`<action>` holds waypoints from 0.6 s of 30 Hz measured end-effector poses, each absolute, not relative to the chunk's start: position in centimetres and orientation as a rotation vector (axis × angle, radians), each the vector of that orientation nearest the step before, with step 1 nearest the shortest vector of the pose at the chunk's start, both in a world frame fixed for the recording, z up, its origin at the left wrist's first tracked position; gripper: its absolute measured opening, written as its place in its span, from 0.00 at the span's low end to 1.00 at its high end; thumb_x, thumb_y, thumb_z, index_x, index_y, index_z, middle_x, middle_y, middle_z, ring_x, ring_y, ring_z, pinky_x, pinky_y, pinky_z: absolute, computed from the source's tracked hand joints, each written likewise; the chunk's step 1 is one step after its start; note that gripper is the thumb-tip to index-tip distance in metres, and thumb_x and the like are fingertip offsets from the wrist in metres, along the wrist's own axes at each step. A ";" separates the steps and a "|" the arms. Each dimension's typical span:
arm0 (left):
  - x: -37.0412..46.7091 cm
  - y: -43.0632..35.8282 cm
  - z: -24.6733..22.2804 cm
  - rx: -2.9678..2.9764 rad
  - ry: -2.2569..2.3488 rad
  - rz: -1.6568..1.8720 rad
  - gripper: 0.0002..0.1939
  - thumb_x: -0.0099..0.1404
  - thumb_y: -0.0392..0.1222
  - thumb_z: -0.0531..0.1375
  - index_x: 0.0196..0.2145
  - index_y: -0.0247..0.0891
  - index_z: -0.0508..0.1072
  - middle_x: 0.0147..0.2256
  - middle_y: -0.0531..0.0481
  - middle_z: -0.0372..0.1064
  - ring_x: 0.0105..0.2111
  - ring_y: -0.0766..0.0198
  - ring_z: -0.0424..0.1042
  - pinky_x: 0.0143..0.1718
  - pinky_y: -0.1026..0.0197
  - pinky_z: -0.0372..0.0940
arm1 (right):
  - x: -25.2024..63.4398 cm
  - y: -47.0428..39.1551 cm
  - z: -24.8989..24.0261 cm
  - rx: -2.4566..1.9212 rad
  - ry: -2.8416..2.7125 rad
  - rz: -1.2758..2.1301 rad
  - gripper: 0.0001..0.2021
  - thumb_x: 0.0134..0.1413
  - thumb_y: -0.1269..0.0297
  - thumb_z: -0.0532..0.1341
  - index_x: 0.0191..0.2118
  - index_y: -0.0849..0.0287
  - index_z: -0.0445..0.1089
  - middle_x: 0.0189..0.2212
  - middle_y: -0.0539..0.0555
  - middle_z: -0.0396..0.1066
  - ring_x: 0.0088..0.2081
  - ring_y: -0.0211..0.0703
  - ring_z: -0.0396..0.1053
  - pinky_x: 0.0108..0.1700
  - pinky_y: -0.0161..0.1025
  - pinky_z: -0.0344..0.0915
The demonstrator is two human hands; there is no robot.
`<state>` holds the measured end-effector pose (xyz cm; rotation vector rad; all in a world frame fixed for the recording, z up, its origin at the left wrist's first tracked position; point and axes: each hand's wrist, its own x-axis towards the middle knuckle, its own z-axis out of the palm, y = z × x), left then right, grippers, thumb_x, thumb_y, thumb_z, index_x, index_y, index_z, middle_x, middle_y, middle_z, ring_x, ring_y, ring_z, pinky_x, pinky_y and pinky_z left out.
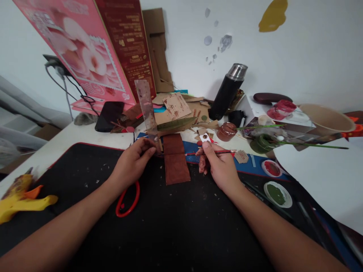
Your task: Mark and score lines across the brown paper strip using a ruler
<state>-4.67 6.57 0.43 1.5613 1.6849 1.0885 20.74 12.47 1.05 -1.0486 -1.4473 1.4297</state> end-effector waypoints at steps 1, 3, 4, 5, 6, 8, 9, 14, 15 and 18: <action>-4.7 6.5 0.4 1.564 1.717 1.079 0.12 0.71 0.52 0.56 0.42 0.42 0.70 0.39 0.48 0.76 0.42 0.54 0.75 0.49 0.49 0.68 | 20.8 12.5 1.0 -1.051 -1.464 1.411 0.24 0.64 0.38 0.61 0.32 0.57 0.73 0.16 0.46 0.66 0.17 0.36 0.67 0.17 0.32 0.59; -4.7 6.3 0.4 1.582 1.775 1.039 0.12 0.71 0.52 0.56 0.42 0.43 0.70 0.40 0.49 0.77 0.42 0.53 0.75 0.48 0.49 0.67 | 20.8 12.6 0.9 -1.056 -1.504 1.376 0.23 0.65 0.40 0.61 0.33 0.57 0.73 0.17 0.46 0.67 0.18 0.36 0.68 0.17 0.32 0.60; -4.7 6.3 0.4 1.597 1.799 1.011 0.11 0.71 0.52 0.56 0.42 0.43 0.70 0.40 0.48 0.77 0.42 0.53 0.76 0.47 0.49 0.67 | 20.8 12.6 0.8 -1.060 -1.524 1.365 0.22 0.66 0.42 0.60 0.33 0.57 0.73 0.18 0.46 0.68 0.18 0.36 0.68 0.18 0.32 0.60; -4.7 6.2 0.5 1.616 1.817 0.982 0.12 0.71 0.53 0.56 0.42 0.43 0.70 0.41 0.48 0.78 0.42 0.53 0.76 0.46 0.49 0.67 | 20.8 12.6 0.7 -1.063 -1.544 1.358 0.21 0.67 0.44 0.60 0.34 0.58 0.74 0.20 0.47 0.69 0.19 0.36 0.69 0.18 0.32 0.60; -4.6 6.2 0.5 1.637 1.828 0.956 0.12 0.71 0.53 0.55 0.42 0.44 0.70 0.41 0.49 0.78 0.42 0.53 0.76 0.45 0.50 0.67 | 20.8 12.7 0.5 -1.067 -1.565 1.351 0.20 0.67 0.45 0.60 0.34 0.58 0.74 0.22 0.47 0.70 0.19 0.35 0.69 0.18 0.32 0.60; -4.6 6.1 0.6 1.675 1.829 0.924 0.12 0.72 0.52 0.54 0.42 0.44 0.70 0.41 0.49 0.78 0.42 0.53 0.77 0.45 0.50 0.67 | 20.9 12.7 0.3 -1.072 -1.606 1.339 0.18 0.68 0.47 0.60 0.37 0.58 0.76 0.25 0.49 0.72 0.20 0.35 0.70 0.18 0.32 0.60; -4.5 6.1 0.6 1.690 1.830 0.909 0.12 0.72 0.52 0.53 0.42 0.44 0.70 0.41 0.49 0.78 0.42 0.53 0.77 0.45 0.51 0.67 | 20.9 12.7 0.2 -1.075 -1.625 1.333 0.17 0.68 0.48 0.61 0.38 0.58 0.76 0.27 0.49 0.73 0.21 0.34 0.70 0.18 0.32 0.60; -4.4 6.1 0.7 1.713 1.853 0.832 0.13 0.71 0.53 0.53 0.42 0.43 0.70 0.41 0.47 0.78 0.41 0.52 0.76 0.45 0.50 0.67 | 20.9 12.2 -0.3 -1.075 -1.748 1.299 0.14 0.69 0.51 0.60 0.43 0.55 0.77 0.34 0.51 0.78 0.23 0.35 0.73 0.23 0.34 0.64; -4.4 6.1 0.7 1.714 1.851 0.826 0.13 0.71 0.53 0.53 0.42 0.43 0.70 0.41 0.47 0.78 0.41 0.52 0.76 0.45 0.49 0.67 | 20.9 12.1 -0.4 -1.065 -1.772 1.291 0.14 0.69 0.51 0.60 0.43 0.55 0.77 0.34 0.51 0.79 0.24 0.36 0.74 0.24 0.35 0.65; -4.4 6.1 0.7 1.705 1.831 0.823 0.13 0.70 0.53 0.53 0.42 0.43 0.70 0.42 0.47 0.78 0.42 0.52 0.76 0.46 0.50 0.67 | 20.9 12.0 -0.6 -1.034 -1.808 1.270 0.13 0.70 0.52 0.60 0.42 0.55 0.77 0.36 0.52 0.80 0.24 0.36 0.74 0.29 0.37 0.68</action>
